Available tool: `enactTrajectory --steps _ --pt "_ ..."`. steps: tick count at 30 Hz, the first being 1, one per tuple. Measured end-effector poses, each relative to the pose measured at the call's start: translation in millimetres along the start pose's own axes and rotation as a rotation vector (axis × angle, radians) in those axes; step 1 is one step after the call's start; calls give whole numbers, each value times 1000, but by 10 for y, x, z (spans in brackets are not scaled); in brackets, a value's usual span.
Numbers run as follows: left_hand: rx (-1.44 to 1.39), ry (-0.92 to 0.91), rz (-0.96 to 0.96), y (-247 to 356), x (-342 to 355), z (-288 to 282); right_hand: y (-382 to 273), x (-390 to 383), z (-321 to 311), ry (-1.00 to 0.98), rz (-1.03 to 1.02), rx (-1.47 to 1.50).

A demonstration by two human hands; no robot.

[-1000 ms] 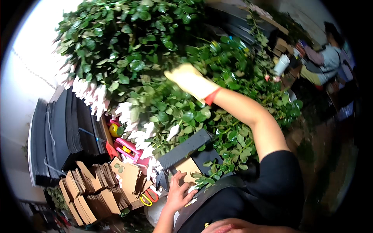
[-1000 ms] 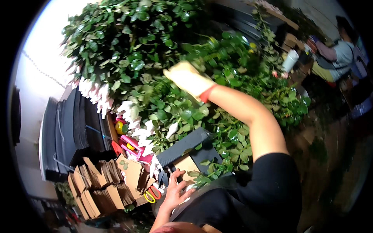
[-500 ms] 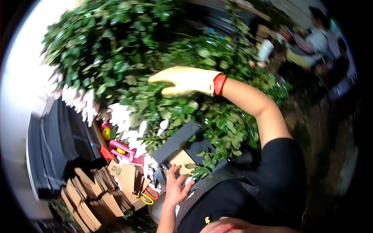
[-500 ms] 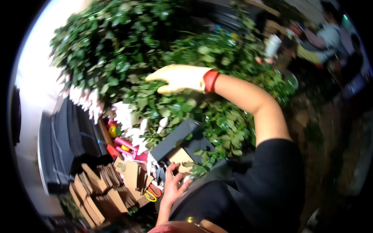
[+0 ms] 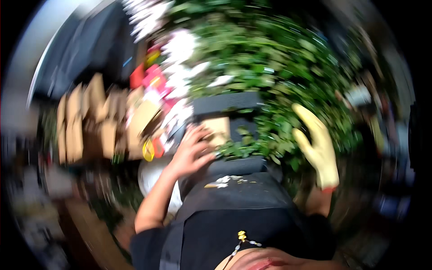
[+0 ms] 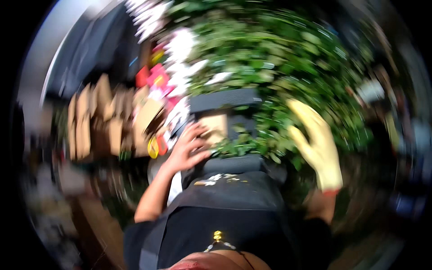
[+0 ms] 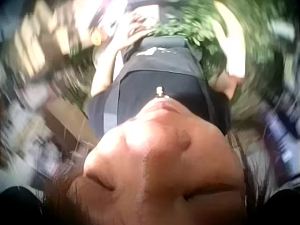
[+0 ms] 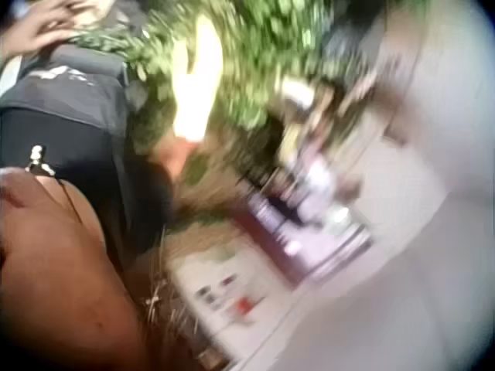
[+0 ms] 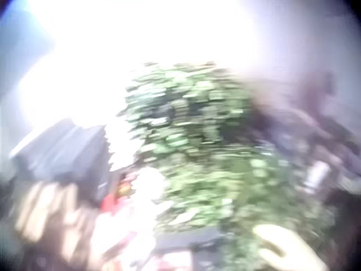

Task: The person places pink roses into a small black box, trims foliage with shears, and packs the plants into the container.

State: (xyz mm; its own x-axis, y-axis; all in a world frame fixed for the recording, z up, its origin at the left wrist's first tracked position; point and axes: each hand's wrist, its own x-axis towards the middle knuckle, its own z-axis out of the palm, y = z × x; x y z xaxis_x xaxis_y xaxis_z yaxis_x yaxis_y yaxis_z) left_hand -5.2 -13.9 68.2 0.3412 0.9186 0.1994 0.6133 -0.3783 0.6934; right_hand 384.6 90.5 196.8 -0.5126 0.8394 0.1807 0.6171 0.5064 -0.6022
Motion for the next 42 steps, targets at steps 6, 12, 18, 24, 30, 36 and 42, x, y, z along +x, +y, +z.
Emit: enactTrajectory --steps 6,12,18,24,30,36,42 --pt "110 884 -299 -354 -436 -471 5 -201 225 125 46 47" --pt "-183 1468 -875 -1367 -1873 -1006 -68 32 365 20 -55 60" --pt "25 1204 -900 -1554 -2111 -392 -228 69 487 -9 20 91" --pt "510 516 -971 -1615 -1923 233 -398 266 575 -70 4 155" --pt "359 210 -1370 -1385 -1626 78 -520 431 577 -103 -138 133" --pt "-478 318 -1313 -1417 -2168 -344 -565 492 720 -136 -293 147" --pt "-1491 265 -949 -253 -1879 -840 -582 507 921 -365 -244 376"
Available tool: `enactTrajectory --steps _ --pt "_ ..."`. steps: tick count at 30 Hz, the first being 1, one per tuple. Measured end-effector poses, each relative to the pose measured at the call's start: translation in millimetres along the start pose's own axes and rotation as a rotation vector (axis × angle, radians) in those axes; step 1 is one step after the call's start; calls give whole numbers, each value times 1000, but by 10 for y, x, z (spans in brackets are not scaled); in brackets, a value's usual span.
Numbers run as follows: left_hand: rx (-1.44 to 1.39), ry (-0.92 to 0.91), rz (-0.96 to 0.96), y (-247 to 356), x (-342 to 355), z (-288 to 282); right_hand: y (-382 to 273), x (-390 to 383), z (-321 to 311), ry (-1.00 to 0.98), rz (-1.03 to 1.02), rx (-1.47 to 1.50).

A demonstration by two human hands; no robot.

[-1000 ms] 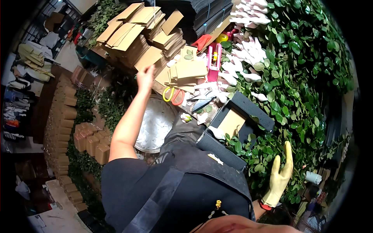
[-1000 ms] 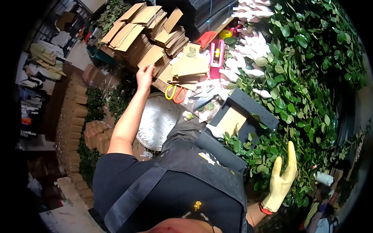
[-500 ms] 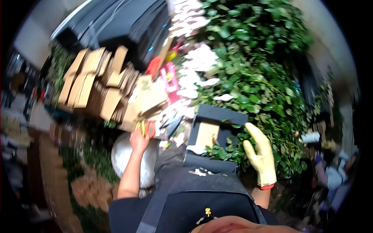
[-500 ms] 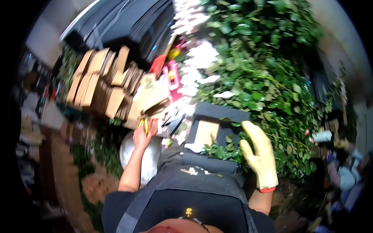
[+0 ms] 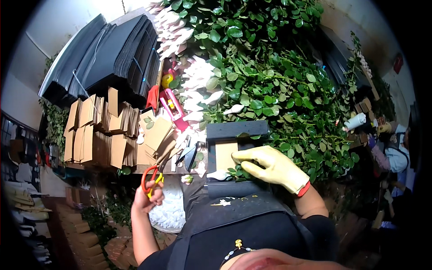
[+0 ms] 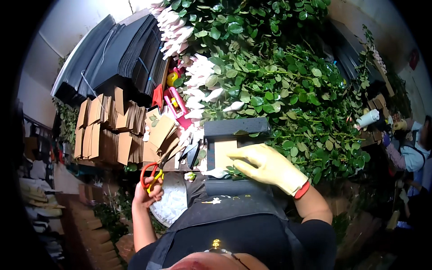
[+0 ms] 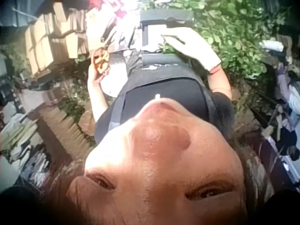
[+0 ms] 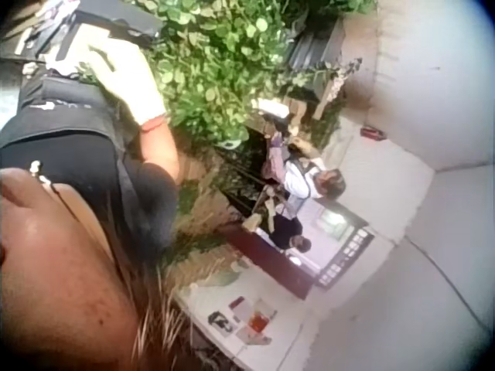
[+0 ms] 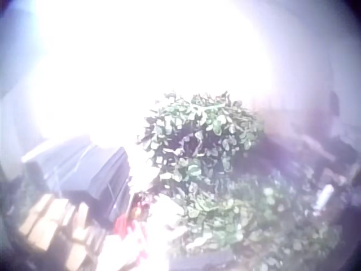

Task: The person places pink roses into a small black box, trims foliage with shears, and packs the plants into the container.

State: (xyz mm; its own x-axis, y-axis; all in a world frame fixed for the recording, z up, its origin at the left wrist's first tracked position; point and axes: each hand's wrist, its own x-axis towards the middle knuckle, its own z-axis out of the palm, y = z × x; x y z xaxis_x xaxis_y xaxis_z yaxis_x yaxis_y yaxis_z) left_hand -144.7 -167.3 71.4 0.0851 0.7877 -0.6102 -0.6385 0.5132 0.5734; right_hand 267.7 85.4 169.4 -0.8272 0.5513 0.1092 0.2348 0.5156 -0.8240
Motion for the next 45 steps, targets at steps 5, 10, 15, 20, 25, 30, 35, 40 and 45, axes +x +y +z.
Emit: enactTrajectory --steps 5,10,15,20,25,30,35,40,45 --pt "621 195 421 53 -112 1609 -316 229 153 -168 258 389" --pt "1266 -10 995 110 523 2376 -354 483 194 -108 223 741" --pt "1160 -73 971 244 966 2698 -405 565 -290 120 200 677" --pt "1135 183 1777 304 1186 2689 -395 901 -966 -17 187 704" --pt "1010 231 1525 461 1217 2243 125 1381 -1661 131 254 800" --pt "1060 317 1350 492 1254 1694 485 2307 -2421 490 113 -44" --pt "1031 418 1244 519 1298 1541 437 2979 -3230 689 224 -737" --pt "1021 505 1240 498 1340 1405 363 3510 -3444 677 264 -935" --pt "1053 413 1227 503 1480 1500 533 3781 -3631 681 250 -1005"
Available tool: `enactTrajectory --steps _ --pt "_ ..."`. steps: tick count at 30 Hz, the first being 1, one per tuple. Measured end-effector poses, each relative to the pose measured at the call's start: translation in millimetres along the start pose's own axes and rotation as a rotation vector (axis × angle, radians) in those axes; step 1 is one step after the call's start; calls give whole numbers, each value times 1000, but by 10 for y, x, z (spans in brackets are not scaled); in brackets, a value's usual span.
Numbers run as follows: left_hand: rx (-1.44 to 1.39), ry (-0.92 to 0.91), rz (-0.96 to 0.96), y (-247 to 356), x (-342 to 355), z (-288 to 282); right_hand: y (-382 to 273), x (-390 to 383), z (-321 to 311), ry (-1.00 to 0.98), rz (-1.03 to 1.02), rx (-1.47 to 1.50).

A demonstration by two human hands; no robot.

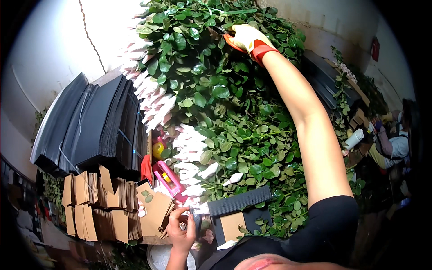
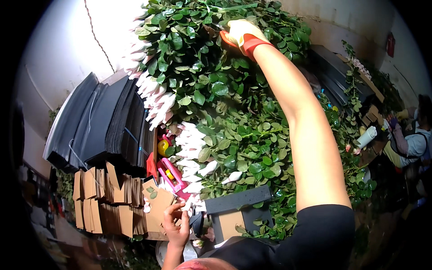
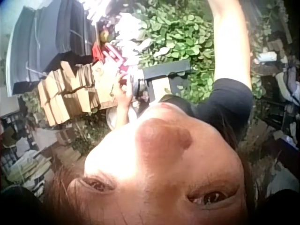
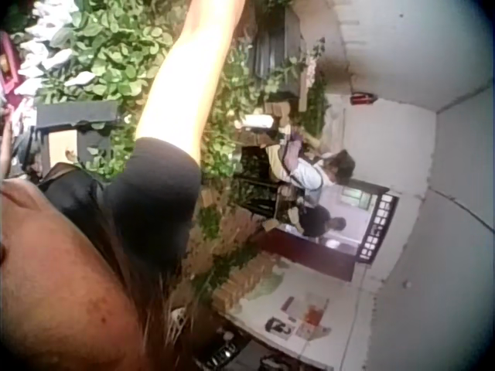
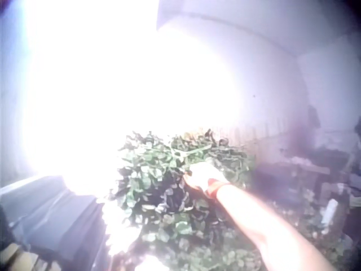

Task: The person places pink roses into a small black box, trims foliage with shears, and packs the plants into the container.

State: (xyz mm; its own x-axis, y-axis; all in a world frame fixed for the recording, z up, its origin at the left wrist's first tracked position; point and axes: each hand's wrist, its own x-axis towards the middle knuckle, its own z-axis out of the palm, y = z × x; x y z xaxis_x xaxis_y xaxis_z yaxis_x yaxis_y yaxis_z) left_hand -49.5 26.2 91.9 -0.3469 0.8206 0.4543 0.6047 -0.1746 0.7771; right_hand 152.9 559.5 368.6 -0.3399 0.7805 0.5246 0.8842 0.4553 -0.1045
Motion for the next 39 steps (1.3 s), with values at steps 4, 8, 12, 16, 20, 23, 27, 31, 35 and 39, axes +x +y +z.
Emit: enactTrajectory --steps 4,8,12,16,20,23,27,31,35,39 --pt "-26 -63 69 59 126 77 123 -230 24 38 -109 111" --pt "-105 -144 37 97 259 157 59 -640 -53 -84 -292 330" --pt "-182 -189 104 241 373 275 -167 -783 -239 -17 -59 411" --pt "-113 -222 188 372 343 278 31 -580 -330 -3 -39 118" --pt "-92 -215 65 213 188 176 10 -402 -268 -104 -3 100" --pt "-148 -183 -52 151 129 116 -268 -429 -186 -145 2 184" --pt "-163 -184 -28 204 157 157 -207 -303 -124 -143 57 163" --pt "-95 -182 42 171 100 135 -88 -187 -254 -272 48 -6" --pt "-26 -129 -24 21 -85 8 -368 -242 -252 -89 -59 -56" --pt "-131 -130 -67 119 -32 140 -450 85 -82 -28 -23 -82"
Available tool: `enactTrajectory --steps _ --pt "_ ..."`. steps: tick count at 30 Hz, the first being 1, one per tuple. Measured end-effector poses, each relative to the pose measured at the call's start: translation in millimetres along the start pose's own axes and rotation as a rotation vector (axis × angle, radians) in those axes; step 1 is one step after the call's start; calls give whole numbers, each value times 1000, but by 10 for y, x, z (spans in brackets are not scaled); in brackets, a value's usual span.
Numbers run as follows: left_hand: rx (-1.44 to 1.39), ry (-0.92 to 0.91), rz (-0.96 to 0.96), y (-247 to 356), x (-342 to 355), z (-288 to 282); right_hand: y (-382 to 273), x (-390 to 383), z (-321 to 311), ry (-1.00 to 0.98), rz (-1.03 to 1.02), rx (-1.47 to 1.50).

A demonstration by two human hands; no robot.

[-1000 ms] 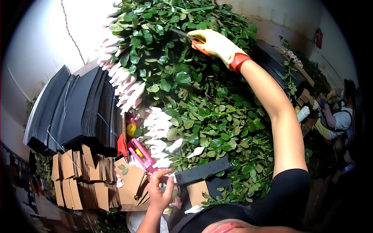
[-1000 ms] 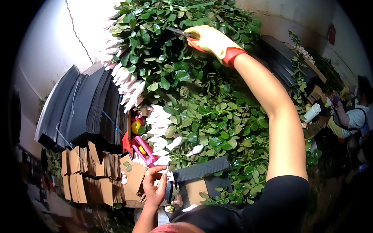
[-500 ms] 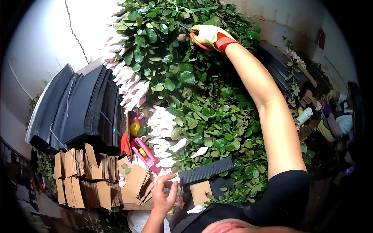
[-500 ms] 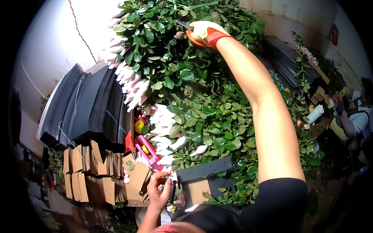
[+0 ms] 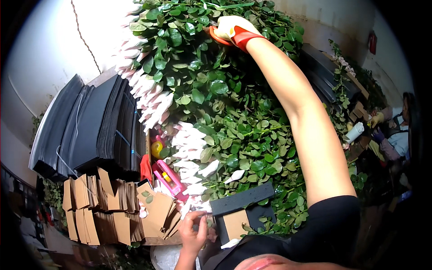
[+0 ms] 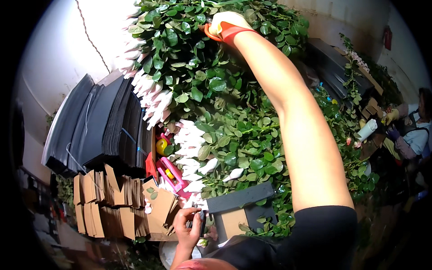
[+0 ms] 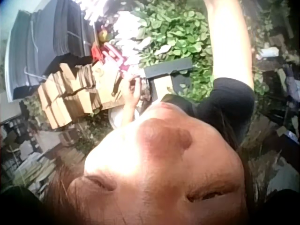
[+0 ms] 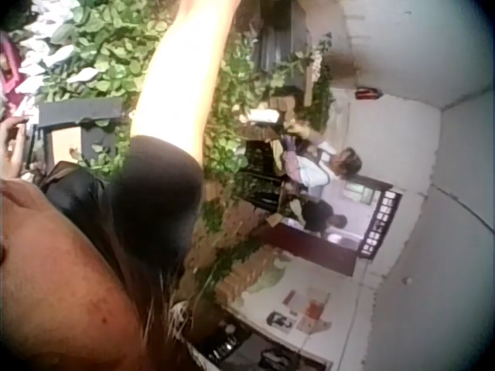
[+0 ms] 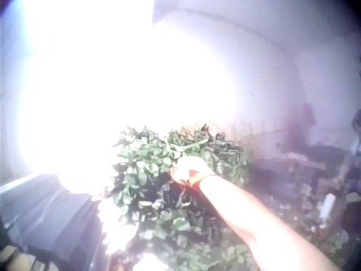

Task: The person places pink roses into a small black box, trims foliage with shears, and packs the plants into the container.

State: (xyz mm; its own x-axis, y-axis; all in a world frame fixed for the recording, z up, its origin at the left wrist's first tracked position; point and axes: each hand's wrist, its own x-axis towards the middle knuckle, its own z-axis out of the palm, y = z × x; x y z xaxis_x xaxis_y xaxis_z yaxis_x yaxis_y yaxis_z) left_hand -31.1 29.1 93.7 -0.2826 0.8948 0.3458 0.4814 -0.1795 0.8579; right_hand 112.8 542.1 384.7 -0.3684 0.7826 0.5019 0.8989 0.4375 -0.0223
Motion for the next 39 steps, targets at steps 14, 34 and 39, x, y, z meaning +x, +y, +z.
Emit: enactTrajectory --steps 14,34,39 --pt "-676 -104 -308 104 251 123 -474 -2193 -566 -419 -168 447" --pt "-203 107 -1038 -1603 -985 -1447 511 -71 77 428 111 35" --pt "-53 182 -980 -2103 -1040 -1415 716 421 560 207 391 353"
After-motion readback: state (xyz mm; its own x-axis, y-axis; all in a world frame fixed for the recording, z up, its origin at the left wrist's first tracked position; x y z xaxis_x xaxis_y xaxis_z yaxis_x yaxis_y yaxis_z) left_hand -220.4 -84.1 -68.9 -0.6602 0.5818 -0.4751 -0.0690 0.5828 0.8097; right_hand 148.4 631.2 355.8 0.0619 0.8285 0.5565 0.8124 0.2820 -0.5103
